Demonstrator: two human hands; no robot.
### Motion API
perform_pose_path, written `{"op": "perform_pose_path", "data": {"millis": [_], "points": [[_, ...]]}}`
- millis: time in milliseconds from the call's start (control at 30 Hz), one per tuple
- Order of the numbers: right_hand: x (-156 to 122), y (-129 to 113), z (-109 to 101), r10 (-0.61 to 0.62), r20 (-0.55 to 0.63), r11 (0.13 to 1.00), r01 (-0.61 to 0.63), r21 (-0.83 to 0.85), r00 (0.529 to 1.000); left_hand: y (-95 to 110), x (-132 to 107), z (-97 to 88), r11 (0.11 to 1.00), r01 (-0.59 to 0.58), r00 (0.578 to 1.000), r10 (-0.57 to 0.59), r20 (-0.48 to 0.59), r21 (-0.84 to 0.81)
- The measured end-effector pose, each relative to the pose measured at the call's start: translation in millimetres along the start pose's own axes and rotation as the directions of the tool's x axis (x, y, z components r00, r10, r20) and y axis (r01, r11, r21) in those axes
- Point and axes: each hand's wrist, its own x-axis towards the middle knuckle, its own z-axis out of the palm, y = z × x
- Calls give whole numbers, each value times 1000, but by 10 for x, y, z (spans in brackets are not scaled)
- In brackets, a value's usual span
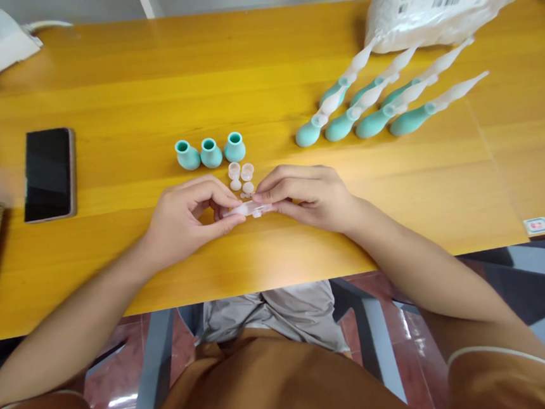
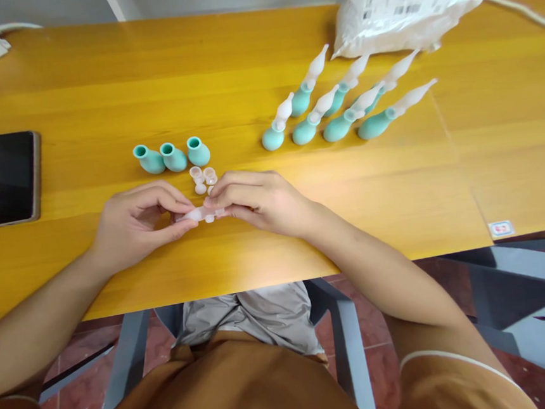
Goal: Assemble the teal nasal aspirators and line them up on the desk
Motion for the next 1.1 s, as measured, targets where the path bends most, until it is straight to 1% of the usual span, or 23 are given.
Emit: {"op": "perform_pose_path", "data": {"millis": [100,200,300,400,633,767,1000,1033,1100], "points": [[2,-7,0,4,-7,1000,-4,9,1000,-8,-9,19,999,-5,1000,5,-11,-38],[13,-32,-9,24,-11,999,-24,26,1000,-16,-22,43,997,17,999,-20,-35,-82],[26,-63,-20,44,-8,998,-43,41,999,-11,-29,55,996,13,999,-18,-47,-94],[30,-77,-26,55,-6,997,-54,59,998,1,-30,53,997,-8,999,5,-52,-71],[5,-39,-15,73,5,993,-73,93,997,22,-39,51,997,-58,997,61,-56,47],[-2,-28,-8,67,9,993,-67,93,998,45,-46,60,995,-55,997,59,-47,86],[-1,-35,-2,85,-3,990,-84,109,996,51,-63,63,996,-24,998,29,-56,82],[3,-47,7,90,-5,990,-88,114,996,47,-65,70,997,-38,998,41,-47,71],[16,-77,38,99,16,988,-100,118,995,44,-70,92,997,-71,997,70,17,32]]}}
